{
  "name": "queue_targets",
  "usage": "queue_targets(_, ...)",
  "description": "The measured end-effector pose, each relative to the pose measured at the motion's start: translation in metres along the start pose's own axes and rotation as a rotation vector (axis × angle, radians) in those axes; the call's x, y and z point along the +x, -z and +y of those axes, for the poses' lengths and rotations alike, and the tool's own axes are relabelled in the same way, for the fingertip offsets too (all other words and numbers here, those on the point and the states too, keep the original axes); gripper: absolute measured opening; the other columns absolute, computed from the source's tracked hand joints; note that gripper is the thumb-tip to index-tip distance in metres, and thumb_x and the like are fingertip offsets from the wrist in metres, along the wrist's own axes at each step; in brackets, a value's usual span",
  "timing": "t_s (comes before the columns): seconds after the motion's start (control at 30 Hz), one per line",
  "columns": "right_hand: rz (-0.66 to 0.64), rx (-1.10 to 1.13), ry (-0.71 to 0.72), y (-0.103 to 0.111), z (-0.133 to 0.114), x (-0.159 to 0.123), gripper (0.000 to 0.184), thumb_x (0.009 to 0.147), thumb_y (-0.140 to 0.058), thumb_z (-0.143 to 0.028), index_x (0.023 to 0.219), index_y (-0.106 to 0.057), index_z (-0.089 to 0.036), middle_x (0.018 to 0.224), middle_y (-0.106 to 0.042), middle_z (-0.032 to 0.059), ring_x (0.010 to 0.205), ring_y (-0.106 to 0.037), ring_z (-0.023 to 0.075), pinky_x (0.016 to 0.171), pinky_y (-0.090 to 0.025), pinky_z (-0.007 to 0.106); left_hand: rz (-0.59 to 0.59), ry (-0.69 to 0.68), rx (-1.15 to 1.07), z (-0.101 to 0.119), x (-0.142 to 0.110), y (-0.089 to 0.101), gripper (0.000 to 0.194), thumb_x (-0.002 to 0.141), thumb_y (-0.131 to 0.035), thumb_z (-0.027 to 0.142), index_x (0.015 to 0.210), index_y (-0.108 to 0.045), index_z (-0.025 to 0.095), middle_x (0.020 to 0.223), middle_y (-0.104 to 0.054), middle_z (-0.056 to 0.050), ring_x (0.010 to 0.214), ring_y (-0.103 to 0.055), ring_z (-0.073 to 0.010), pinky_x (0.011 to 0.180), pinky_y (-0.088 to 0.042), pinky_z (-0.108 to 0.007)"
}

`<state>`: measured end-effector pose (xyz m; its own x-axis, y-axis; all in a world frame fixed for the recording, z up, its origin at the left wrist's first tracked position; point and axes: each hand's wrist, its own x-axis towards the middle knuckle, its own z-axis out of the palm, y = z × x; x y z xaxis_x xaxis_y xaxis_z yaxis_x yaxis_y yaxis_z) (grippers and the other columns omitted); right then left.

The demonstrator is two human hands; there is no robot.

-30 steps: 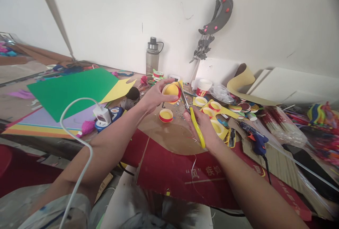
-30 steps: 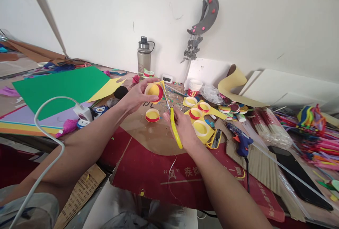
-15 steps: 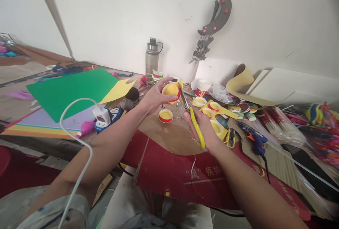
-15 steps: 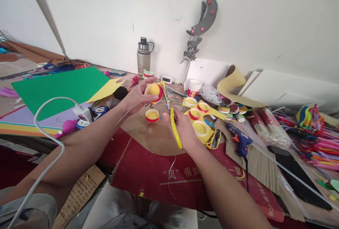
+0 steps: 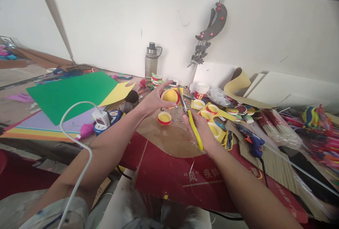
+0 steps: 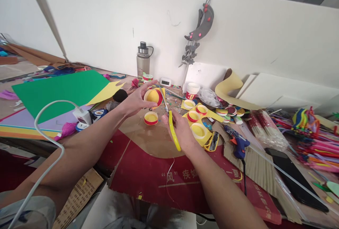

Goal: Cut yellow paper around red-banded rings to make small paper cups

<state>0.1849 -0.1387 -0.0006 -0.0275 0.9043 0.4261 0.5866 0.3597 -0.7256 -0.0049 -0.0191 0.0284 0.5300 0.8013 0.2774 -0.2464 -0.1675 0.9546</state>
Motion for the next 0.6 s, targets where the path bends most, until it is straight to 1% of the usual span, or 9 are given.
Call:
queue_targets(0.1, -0.002, -0.005, -0.006, 0.0004, -0.0004, -0.0003, 0.035, 0.099, -0.053, -0.056, 0.083, -0.047, -0.025, 0.064, -0.046, -0.0049, 0.058, -0.042, 0.0138, 0.056, -0.037, 0.029, -0.004, -0.013, 0.013, 0.0009, 0.0001, 0.0011, 0.115, 0.052, -0.100, 0.023, 0.157, -0.052, 0.027, 0.113, -0.073, -0.008, 0.096, -0.070, -0.0222, 0.082, -0.060, -0.033)
queue_targets(0.2, -0.008, 0.007, -0.014, 0.0004, -0.0001, -0.0011, 0.036, 0.099, -0.054, -0.057, 0.083, -0.047, -0.026, 0.063, -0.045, -0.0049, 0.057, -0.043, 0.0141, 0.055, -0.036, 0.029, -0.003, -0.015, 0.028, 0.0013, 0.0005, 0.0019, 0.115, 0.052, -0.100, 0.023, 0.157, -0.053, 0.028, 0.117, -0.073, -0.008, 0.094, -0.071, -0.0211, 0.080, -0.060, -0.033)
queue_targets(0.33, -0.018, 0.007, -0.057, 0.0004, 0.0000, -0.0024, 0.040, 0.099, -0.054, -0.061, 0.081, -0.045, -0.026, 0.060, -0.042, -0.0056, 0.055, -0.040, 0.0142, 0.052, -0.032, 0.029, -0.003, -0.017, 0.041, 0.0018, 0.0014, 0.0052, 0.114, 0.052, -0.100, 0.025, 0.156, -0.053, 0.030, 0.115, -0.073, -0.008, 0.090, -0.071, -0.0203, 0.078, -0.062, -0.034)
queue_targets(0.47, -0.007, 0.018, -0.068, 0.0011, -0.0009, -0.0026, 0.042, 0.098, -0.056, -0.064, 0.082, -0.046, -0.026, 0.059, -0.044, -0.0052, 0.054, -0.042, 0.0145, 0.052, -0.033, 0.029, 0.017, -0.033, 0.017, 0.0013, 0.0028, 0.0083, 0.121, 0.050, -0.102, 0.025, 0.159, -0.048, 0.028, 0.114, -0.074, -0.008, 0.095, -0.072, -0.0229, 0.085, -0.060, -0.037)
queue_targets(0.6, 0.014, 0.027, -0.051, 0.0021, -0.0016, -0.0015, 0.042, 0.098, -0.056, -0.064, 0.084, -0.050, -0.026, 0.060, -0.047, -0.0049, 0.055, -0.044, 0.0149, 0.054, -0.036, 0.029, 0.056, -0.028, -0.060, 0.0003, 0.0034, 0.0047, 0.129, 0.047, -0.103, 0.025, 0.161, -0.043, 0.025, 0.111, -0.075, -0.008, 0.098, -0.072, -0.0230, 0.088, -0.059, -0.035)
